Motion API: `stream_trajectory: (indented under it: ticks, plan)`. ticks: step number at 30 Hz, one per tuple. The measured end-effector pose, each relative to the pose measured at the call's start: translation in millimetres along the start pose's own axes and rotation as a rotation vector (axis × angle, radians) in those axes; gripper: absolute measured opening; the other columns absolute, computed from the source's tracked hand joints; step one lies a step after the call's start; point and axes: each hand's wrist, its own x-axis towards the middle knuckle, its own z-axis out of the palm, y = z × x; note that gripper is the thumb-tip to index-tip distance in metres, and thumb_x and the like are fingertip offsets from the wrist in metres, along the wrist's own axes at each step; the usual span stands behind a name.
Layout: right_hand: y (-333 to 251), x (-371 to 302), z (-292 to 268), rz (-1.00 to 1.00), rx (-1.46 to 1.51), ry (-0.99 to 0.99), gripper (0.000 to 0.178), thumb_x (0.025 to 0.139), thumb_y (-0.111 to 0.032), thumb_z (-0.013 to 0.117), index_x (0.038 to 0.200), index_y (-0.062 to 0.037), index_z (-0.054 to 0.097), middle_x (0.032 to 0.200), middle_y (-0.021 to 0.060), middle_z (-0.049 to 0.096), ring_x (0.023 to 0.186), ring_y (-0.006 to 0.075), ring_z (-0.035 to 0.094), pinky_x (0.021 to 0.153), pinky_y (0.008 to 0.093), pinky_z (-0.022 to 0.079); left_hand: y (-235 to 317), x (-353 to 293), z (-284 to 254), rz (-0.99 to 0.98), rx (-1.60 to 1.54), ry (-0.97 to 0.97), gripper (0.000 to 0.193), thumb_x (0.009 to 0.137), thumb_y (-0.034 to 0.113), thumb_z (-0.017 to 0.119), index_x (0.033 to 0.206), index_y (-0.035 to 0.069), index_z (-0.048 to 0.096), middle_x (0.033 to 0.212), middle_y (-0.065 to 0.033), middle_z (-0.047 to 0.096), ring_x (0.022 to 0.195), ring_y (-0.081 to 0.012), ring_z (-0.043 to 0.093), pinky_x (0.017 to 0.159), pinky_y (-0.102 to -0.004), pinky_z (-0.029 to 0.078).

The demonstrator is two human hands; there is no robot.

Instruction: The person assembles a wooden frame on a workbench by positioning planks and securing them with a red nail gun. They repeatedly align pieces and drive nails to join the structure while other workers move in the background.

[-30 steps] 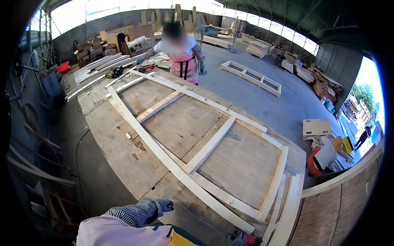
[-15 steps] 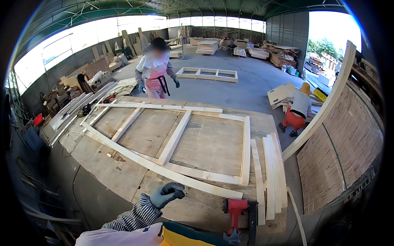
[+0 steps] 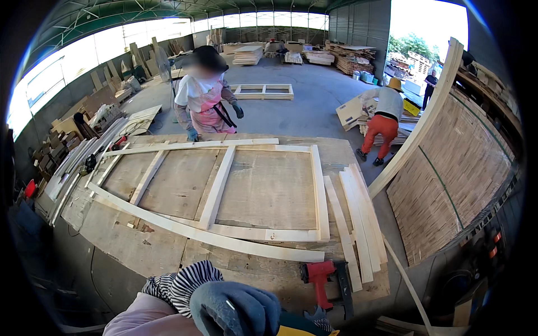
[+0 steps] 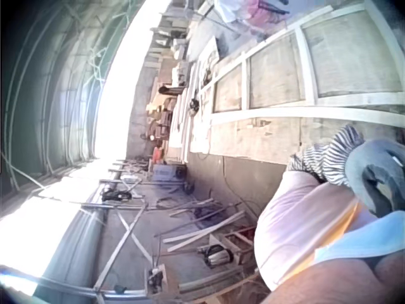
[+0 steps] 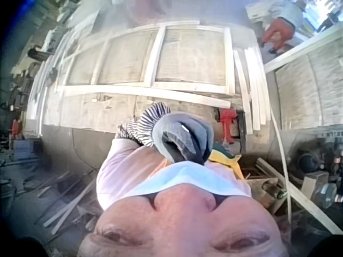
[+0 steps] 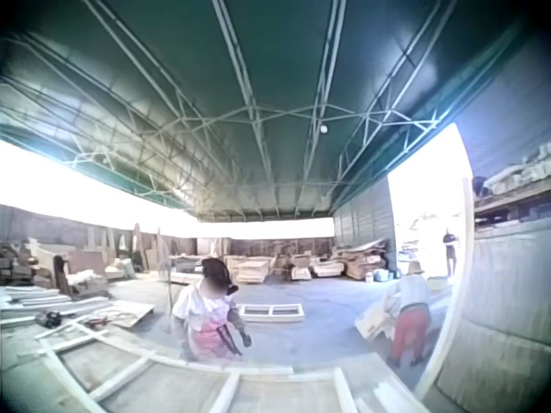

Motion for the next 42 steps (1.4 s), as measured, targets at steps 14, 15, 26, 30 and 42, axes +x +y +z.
stream_trajectory:
  ticks: [14,15,26,30,42]
  plan:
    - [-78.8,-12.3,-28.5,0.081,0.014,0.121,0.071,0.078,-0.045,0.064,0.134,-0.0065,0.043,0.133,0.018,0.048,0.125,0.0332,0.042,0.107,0.0441,0.032,-109.4,-133.6,-188.0,-0.807,0.846,0.053,0.043,0.081,0.015,0.071,0.12,0.002,0.055,0.112,-0.0149,0.059,0.103,-0.0304,0.057,0.089,-0.0367,0.046]
    - [-84.1,0.5,-37.4,0.109,0.074,0.166,0.071,0.077,-0.042,0.066,0.133,-0.0051,0.044,0.132,0.0185,0.048,0.123,0.0362,0.042,0.106,0.0454,0.033,-129.4,-176.2,-202.4,-1.03,0.895,0.097,0.048,0.082,0.025,0.069,0.123,0.005,0.053,0.116,-0.0142,0.057,0.107,-0.0308,0.055,0.091,-0.0392,0.044]
    - [-115.6,213.7,-102.9,0.103,0.062,0.257,0.068,0.078,-0.044,0.067,0.131,-0.0062,0.047,0.129,0.02,0.05,0.12,0.037,0.046,0.102,0.0451,0.038,-262.2,-297.6,-252.7,-1.791,1.386,-0.228,0.094,0.072,0.055,0.071,0.144,0.01,0.03,0.144,-0.0198,0.032,0.135,-0.0385,0.027,0.108,-0.0516,0.025]
    - [-118.5,270.7,-100.6,0.084,0.159,0.276,0.083,0.077,-0.052,0.066,0.137,-0.0042,0.037,0.135,0.0182,0.045,0.125,0.0343,0.042,0.104,0.0456,0.034,-318.2,-287.1,-261.4,-1.612,1.412,-0.226,0.09,0.073,0.053,0.07,0.141,0.008,0.034,0.141,-0.0192,0.037,0.132,-0.0379,0.032,0.106,-0.0494,0.028]
    - [-113.7,313.5,-68.6,0.113,0.229,0.338,0.077,0.073,-0.045,0.072,0.127,0.0006,0.043,0.126,0.0213,0.049,0.116,0.0365,0.047,0.099,0.0437,0.04,-336.5,-303.4,-225.2,-1.442,1.277,-0.359,0.088,0.065,0.051,0.076,0.135,0.009,0.043,0.129,-0.014,0.043,0.124,-0.0326,0.038,0.103,-0.0502,0.028]
